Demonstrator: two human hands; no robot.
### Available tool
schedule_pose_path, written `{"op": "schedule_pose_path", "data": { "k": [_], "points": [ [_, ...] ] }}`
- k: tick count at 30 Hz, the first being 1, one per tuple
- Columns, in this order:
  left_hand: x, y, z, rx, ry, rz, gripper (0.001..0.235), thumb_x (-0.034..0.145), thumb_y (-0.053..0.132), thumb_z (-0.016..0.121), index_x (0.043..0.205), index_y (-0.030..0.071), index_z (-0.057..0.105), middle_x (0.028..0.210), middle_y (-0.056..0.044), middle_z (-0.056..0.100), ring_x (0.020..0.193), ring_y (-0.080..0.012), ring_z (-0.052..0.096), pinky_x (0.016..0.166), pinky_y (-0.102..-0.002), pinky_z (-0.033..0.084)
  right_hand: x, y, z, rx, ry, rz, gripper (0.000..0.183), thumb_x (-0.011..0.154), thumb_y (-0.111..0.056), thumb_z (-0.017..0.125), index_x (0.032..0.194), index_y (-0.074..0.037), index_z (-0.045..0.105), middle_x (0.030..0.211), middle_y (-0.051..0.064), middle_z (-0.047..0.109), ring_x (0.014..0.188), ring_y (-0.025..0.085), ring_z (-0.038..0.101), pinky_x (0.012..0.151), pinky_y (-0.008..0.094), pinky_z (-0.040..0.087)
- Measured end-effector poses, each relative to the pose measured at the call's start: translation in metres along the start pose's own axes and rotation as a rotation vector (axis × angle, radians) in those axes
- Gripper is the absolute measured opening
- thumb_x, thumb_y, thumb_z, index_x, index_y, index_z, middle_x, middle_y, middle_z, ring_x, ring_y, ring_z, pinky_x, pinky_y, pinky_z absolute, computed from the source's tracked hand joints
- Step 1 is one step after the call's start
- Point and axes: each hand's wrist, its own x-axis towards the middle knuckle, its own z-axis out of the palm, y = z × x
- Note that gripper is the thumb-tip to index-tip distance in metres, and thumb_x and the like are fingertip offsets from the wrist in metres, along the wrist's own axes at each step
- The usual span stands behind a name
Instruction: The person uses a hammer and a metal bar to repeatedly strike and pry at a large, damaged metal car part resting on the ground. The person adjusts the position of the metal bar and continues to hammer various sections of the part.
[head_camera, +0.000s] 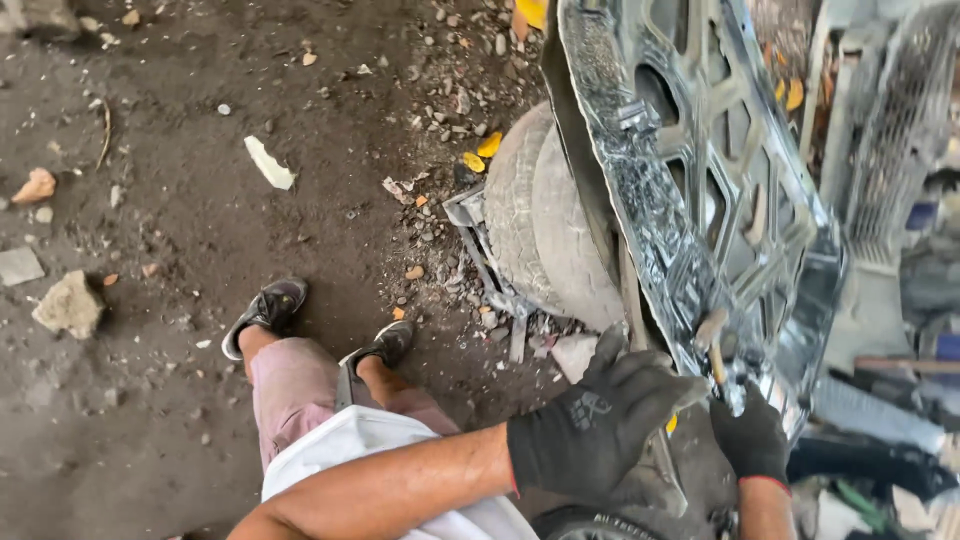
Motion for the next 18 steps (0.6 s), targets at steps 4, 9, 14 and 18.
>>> {"op": "schedule_pose_path", "data": {
  "k": [4, 9, 14, 18],
  "points": [
    [0.001, -0.001, 0.016, 0.085, 0.035, 0.016, 0.085, 0.096, 0.056, 0.051, 0.157, -0.001, 0.036, 0.148, -0.018, 0.05, 0.14, -0.0378, 0.047, 0.129, -0.062, 0.02, 0.064, 0.094, 0.104, 0.001, -0.086, 0.013, 0.075, 0.07, -0.034, 0.079, 0.138, -0.009, 0.059, 0.118, 0.029, 0.069, 0.111, 0.047, 0.066, 0.093, 0.053, 0.053],
    [-0.002, -0.006, 0.032, 0.101, 0.055, -0.031, 0.069, 0.093, 0.016, 0.06, 0.156, -0.001, 0.039, 0.146, -0.017, 0.052, 0.139, -0.0359, 0.05, 0.131, -0.063, 0.021, 0.096, 0.108, 0.159, 0.06, -0.154, 0.032, 0.066, 0.072, -0.029, 0.072, 0.135, -0.011, 0.061, 0.117, 0.029, 0.071, 0.112, 0.047, 0.067, 0.095, 0.053, 0.055],
    [0.012, 0.001, 0.013, 0.099, 0.033, 0.0, 0.078, 0.079, 0.009, 0.064, 0.153, -0.003, 0.042, 0.142, -0.023, 0.055, 0.137, -0.0422, 0.053, 0.129, -0.068, 0.024, 0.106, 0.098, 0.145, -0.086, -0.134, 0.121, 0.042, 0.079, -0.031, 0.069, 0.117, -0.013, 0.072, 0.116, 0.025, 0.073, 0.112, 0.044, 0.069, 0.098, 0.053, 0.055],
    [0.02, -0.003, -0.005, 0.053, -0.099, 0.044, 0.07, 0.082, 0.013, 0.068, 0.147, -0.001, 0.048, 0.134, -0.02, 0.06, 0.131, -0.0392, 0.056, 0.126, -0.067, 0.027, 0.051, 0.053, 0.115, 0.044, -0.028, 0.234, 0.036, 0.084, -0.031, 0.067, 0.11, -0.007, 0.071, 0.113, 0.027, 0.073, 0.107, 0.045, 0.069, 0.093, 0.053, 0.055]
  ]
}}
